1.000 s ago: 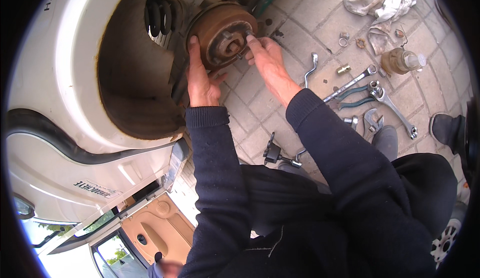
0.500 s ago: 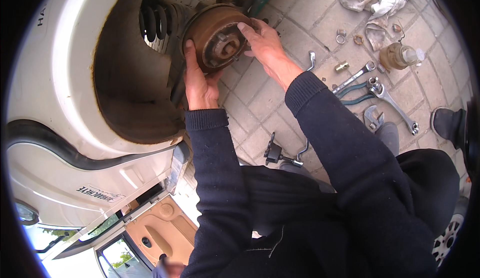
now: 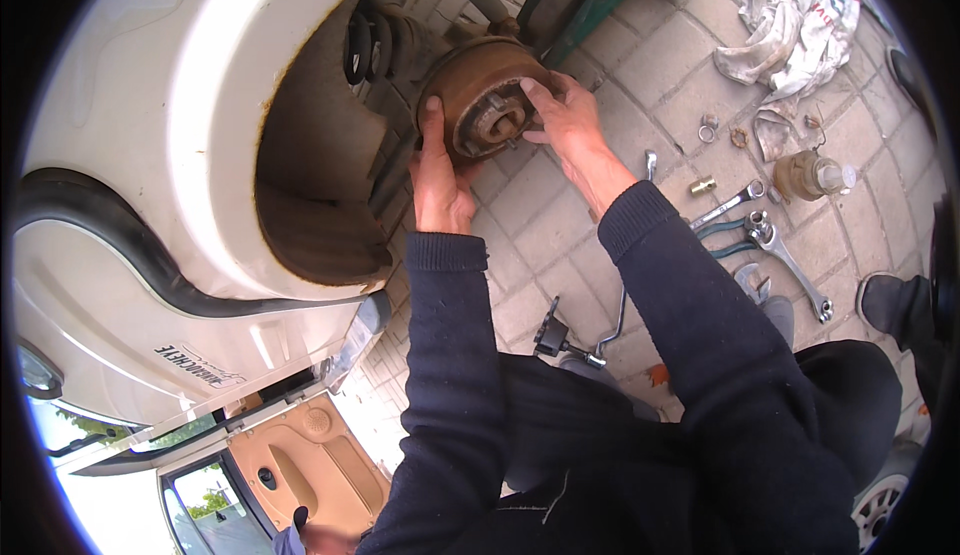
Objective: The person installs a brake drum onto a vehicle hub. They position the drum, insert a retaining clip, and use a hammer to tap the drum into place. A second person briefly wipes the hub area with a cloth.
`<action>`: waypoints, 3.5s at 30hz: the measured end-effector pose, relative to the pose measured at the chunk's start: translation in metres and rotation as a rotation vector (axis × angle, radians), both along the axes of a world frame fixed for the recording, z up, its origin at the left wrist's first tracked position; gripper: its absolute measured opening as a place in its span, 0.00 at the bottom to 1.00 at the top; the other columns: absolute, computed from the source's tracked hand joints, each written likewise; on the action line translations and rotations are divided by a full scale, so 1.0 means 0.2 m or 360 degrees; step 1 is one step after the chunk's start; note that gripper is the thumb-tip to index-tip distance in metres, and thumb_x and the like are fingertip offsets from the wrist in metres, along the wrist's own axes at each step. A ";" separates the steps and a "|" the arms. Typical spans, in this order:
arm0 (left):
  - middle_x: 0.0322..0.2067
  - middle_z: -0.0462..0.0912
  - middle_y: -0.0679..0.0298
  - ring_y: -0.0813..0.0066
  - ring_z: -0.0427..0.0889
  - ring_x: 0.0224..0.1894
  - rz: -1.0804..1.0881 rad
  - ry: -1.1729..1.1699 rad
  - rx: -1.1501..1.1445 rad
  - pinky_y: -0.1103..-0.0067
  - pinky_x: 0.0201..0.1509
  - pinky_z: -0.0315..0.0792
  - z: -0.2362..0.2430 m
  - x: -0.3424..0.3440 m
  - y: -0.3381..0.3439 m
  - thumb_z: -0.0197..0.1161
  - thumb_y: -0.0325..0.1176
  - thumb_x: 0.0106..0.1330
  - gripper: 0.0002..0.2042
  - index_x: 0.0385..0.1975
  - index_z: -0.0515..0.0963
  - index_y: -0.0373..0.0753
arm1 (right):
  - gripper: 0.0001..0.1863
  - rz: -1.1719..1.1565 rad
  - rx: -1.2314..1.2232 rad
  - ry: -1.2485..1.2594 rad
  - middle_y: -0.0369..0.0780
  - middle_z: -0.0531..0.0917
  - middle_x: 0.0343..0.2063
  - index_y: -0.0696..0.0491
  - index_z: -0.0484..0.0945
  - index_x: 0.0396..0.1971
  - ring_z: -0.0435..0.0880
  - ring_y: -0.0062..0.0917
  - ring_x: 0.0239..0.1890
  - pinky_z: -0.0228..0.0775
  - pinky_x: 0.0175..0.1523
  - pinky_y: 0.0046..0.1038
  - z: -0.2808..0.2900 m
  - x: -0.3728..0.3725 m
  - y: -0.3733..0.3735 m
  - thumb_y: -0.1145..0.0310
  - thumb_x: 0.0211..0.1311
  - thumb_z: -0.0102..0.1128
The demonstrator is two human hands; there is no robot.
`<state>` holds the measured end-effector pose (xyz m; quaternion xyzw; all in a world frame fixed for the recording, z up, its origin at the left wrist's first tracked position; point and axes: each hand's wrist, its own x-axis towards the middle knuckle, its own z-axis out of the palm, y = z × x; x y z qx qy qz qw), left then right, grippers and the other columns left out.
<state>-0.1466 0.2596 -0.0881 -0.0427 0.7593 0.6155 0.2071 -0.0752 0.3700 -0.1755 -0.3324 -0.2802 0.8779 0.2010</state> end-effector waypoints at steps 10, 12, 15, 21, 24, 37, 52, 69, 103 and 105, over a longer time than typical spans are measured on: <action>0.67 0.73 0.58 0.58 0.74 0.66 -0.0043 0.0019 -0.0111 0.51 0.67 0.69 0.02 0.02 0.02 0.63 0.64 0.68 0.41 0.71 0.64 0.41 | 0.31 0.0035 0.0016 0.0007 0.50 0.80 0.56 0.64 0.68 0.66 0.84 0.40 0.52 0.84 0.52 0.40 -0.01 0.00 0.02 0.60 0.72 0.64; 0.67 0.72 0.58 0.57 0.74 0.66 -0.0032 0.0025 -0.0206 0.51 0.65 0.70 0.02 0.02 0.03 0.63 0.65 0.68 0.41 0.71 0.64 0.41 | 0.32 0.0068 0.0019 0.0004 0.51 0.80 0.55 0.64 0.68 0.66 0.84 0.41 0.53 0.84 0.52 0.40 -0.01 0.01 0.03 0.60 0.72 0.64; 0.67 0.72 0.57 0.57 0.75 0.65 -0.0071 0.0059 -0.0220 0.51 0.62 0.72 0.02 0.02 0.03 0.62 0.66 0.67 0.42 0.71 0.63 0.40 | 0.34 0.0157 0.0029 0.0008 0.52 0.79 0.56 0.65 0.66 0.67 0.83 0.43 0.55 0.84 0.54 0.40 0.00 0.03 0.06 0.59 0.71 0.65; 0.69 0.69 0.56 0.60 0.74 0.66 -0.0317 0.0341 -0.0385 0.58 0.69 0.67 0.04 0.02 -0.09 0.64 0.64 0.67 0.45 0.73 0.59 0.36 | 0.43 0.0214 0.0477 -0.0212 0.57 0.72 0.64 0.64 0.56 0.73 0.77 0.46 0.63 0.81 0.57 0.41 -0.01 0.05 0.14 0.60 0.68 0.68; 0.67 0.71 0.51 0.61 0.71 0.67 -0.0504 0.0626 -0.0291 0.68 0.71 0.63 0.03 -0.03 -0.13 0.74 0.51 0.63 0.47 0.74 0.57 0.29 | 0.43 0.0212 0.0463 -0.0025 0.58 0.67 0.69 0.63 0.55 0.75 0.73 0.46 0.68 0.77 0.63 0.40 -0.04 0.05 0.20 0.64 0.67 0.68; 0.51 0.84 0.53 0.68 0.82 0.52 -0.0552 0.0947 -0.0012 0.76 0.61 0.73 -0.08 -0.12 -0.16 0.82 0.31 0.56 0.33 0.58 0.74 0.23 | 0.33 0.0508 0.0614 0.0083 0.49 0.80 0.59 0.63 0.67 0.69 0.83 0.36 0.58 0.83 0.56 0.36 -0.09 0.05 0.29 0.65 0.70 0.67; 0.61 0.76 0.42 0.59 0.75 0.65 -0.0573 0.1264 -0.0363 0.73 0.70 0.64 0.03 -0.02 -0.22 0.76 0.45 0.61 0.39 0.63 0.69 0.20 | 0.23 0.0493 0.1387 -0.1141 0.45 0.89 0.40 0.59 0.84 0.48 0.88 0.35 0.43 0.79 0.46 0.36 -0.46 0.45 0.19 0.55 0.64 0.69; 0.62 0.75 0.40 0.53 0.72 0.68 -0.0624 0.0703 -0.0563 0.63 0.74 0.62 0.14 0.33 -0.54 0.69 0.42 0.69 0.30 0.63 0.72 0.27 | 0.10 0.1189 0.2809 -0.1195 0.41 0.86 0.36 0.53 0.84 0.34 0.80 0.36 0.47 0.65 0.55 0.36 -0.77 0.44 -0.53 0.67 0.51 0.69; 0.40 0.85 0.69 0.78 0.79 0.44 -0.0399 -0.0338 0.0327 0.81 0.43 0.69 0.11 0.38 -0.42 0.67 0.37 0.73 0.13 0.51 0.82 0.38 | 0.11 0.0865 -0.0117 0.0726 0.39 0.87 0.38 0.57 0.81 0.45 0.82 0.18 0.36 0.73 0.40 0.21 0.07 0.37 -0.21 0.69 0.67 0.69; 0.41 0.85 0.69 0.77 0.79 0.46 -0.0407 -0.0430 0.0428 0.80 0.45 0.69 0.10 0.38 -0.43 0.65 0.37 0.74 0.12 0.51 0.81 0.40 | 0.11 0.0866 -0.0091 0.0720 0.38 0.87 0.37 0.56 0.81 0.44 0.82 0.18 0.36 0.72 0.40 0.20 0.08 0.37 -0.20 0.69 0.67 0.70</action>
